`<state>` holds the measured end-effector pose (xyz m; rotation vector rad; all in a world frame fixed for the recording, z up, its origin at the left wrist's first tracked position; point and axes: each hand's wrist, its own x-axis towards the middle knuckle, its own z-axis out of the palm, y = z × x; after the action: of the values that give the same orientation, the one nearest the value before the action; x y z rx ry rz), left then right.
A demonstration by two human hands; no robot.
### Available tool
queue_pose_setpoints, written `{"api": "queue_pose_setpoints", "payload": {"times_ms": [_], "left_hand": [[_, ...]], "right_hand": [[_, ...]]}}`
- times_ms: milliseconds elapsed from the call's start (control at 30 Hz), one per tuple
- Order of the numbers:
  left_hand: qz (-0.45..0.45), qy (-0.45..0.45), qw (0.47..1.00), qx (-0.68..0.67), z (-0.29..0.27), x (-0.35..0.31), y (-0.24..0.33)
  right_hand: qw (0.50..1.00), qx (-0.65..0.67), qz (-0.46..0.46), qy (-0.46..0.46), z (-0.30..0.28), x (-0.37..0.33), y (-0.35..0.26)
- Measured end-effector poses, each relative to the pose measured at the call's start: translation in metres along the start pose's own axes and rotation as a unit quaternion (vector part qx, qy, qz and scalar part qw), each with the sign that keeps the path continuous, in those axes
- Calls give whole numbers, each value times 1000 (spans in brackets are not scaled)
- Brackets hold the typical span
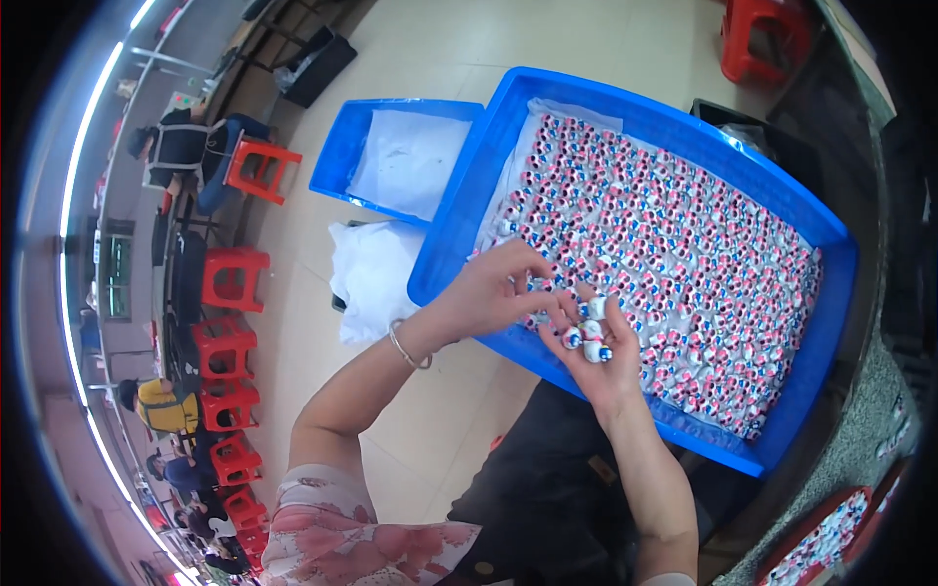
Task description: Arranging small capsules neatly into a storage bin at a factory workstation.
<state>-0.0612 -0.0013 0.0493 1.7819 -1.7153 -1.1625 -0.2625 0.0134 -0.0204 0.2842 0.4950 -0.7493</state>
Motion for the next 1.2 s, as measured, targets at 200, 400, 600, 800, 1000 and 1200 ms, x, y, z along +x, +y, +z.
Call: {"api": "queue_pose_setpoints", "payload": {"times_ms": [200, 400, 600, 800, 1000, 1200], "left_hand": [[252, 0, 966, 62, 43, 7, -2], [154, -121, 981, -7, 31, 6, 6], [72, -136, 984, -84, 26, 4, -8], [-31, 34, 995, -87, -20, 25, -60], [6, 69, 997, 28, -17, 41, -107], [-8, 73, 996, 51, -11, 52, -117]], "right_hand": [[998, -54, 35, -3, -3, 0, 10], [994, -99, 54, 0, -2, -4, 10], [994, -63, 84, 12, -7, 3, 9], [996, -22, 87, 11, 1, 4, 4], [996, -21, 91, 0, -4, 4, 3], [995, -23, 94, -9, -6, 3, 4]]}}
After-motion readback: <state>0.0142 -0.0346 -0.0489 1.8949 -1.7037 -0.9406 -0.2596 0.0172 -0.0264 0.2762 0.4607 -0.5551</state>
